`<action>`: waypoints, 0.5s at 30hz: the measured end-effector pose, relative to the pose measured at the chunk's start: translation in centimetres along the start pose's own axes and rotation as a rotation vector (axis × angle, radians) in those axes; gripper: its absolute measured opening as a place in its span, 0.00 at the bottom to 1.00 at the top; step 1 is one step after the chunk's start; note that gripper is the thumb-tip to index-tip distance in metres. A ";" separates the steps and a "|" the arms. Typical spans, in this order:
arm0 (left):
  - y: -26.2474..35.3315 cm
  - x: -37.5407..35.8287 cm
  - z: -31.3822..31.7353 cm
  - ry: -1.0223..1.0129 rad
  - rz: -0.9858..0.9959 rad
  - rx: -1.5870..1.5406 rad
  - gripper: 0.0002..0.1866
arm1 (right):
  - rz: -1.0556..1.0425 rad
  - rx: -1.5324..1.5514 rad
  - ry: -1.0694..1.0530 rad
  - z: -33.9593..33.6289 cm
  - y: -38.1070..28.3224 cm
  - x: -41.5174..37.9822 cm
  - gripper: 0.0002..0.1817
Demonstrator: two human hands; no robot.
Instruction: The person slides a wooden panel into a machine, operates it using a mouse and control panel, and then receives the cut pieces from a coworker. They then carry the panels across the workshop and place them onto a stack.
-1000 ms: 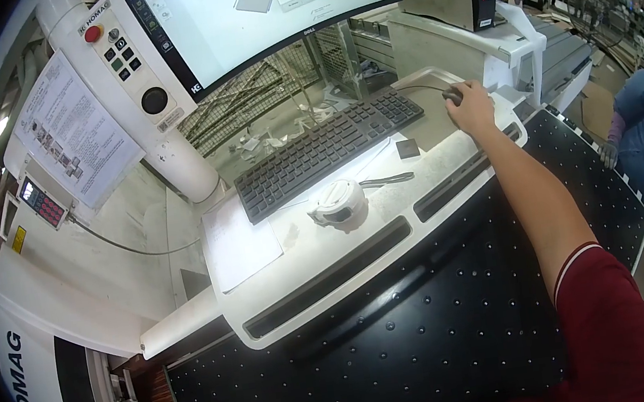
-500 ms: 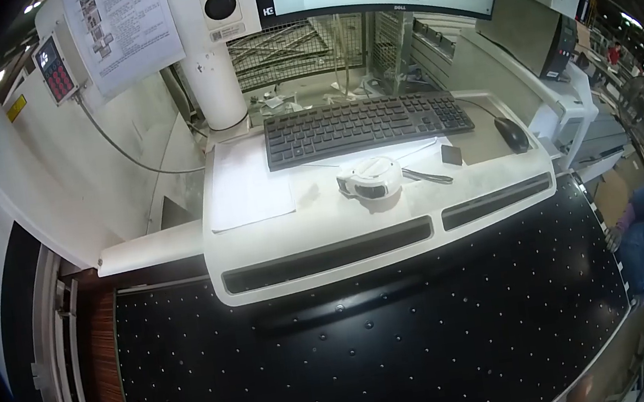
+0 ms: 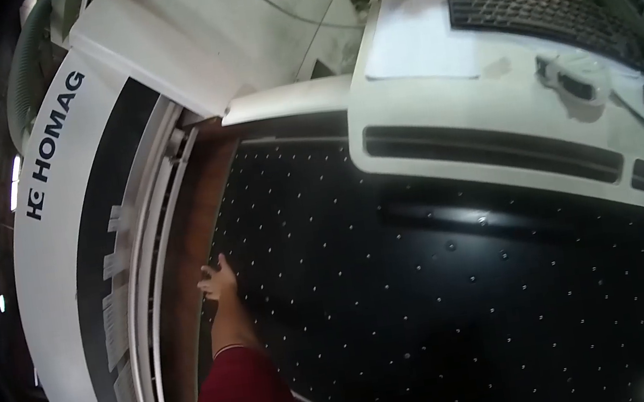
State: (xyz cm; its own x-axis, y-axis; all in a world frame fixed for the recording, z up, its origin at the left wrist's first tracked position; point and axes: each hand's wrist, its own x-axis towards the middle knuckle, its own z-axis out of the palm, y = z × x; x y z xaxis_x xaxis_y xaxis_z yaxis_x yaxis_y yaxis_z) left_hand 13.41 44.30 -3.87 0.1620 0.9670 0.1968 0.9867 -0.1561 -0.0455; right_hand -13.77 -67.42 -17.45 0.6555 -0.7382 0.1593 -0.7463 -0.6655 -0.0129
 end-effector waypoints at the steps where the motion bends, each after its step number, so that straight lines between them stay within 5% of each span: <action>1: 0.1 -0.1 -0.5 -0.068 0.000 -0.036 0.53 | -0.055 0.017 -0.026 0.7 -0.3 -0.3 0.20; 10: 0.0 0.1 -1.3 -0.127 -0.036 -0.065 0.54 | -0.277 0.143 -0.021 -2.9 1.1 0.0 0.19; 15: -0.4 -0.4 -1.2 -0.012 0.021 0.050 0.52 | -0.308 0.149 0.399 -16.9 -2.5 9.6 0.19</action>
State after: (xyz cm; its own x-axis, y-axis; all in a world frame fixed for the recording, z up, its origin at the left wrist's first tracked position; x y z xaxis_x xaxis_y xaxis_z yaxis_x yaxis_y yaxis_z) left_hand 12.99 43.74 -2.75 0.1818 0.9661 0.1832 0.9812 -0.1661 -0.0982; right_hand -7.56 -71.01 0.80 0.7256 -0.4255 0.5407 -0.4823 -0.8750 -0.0413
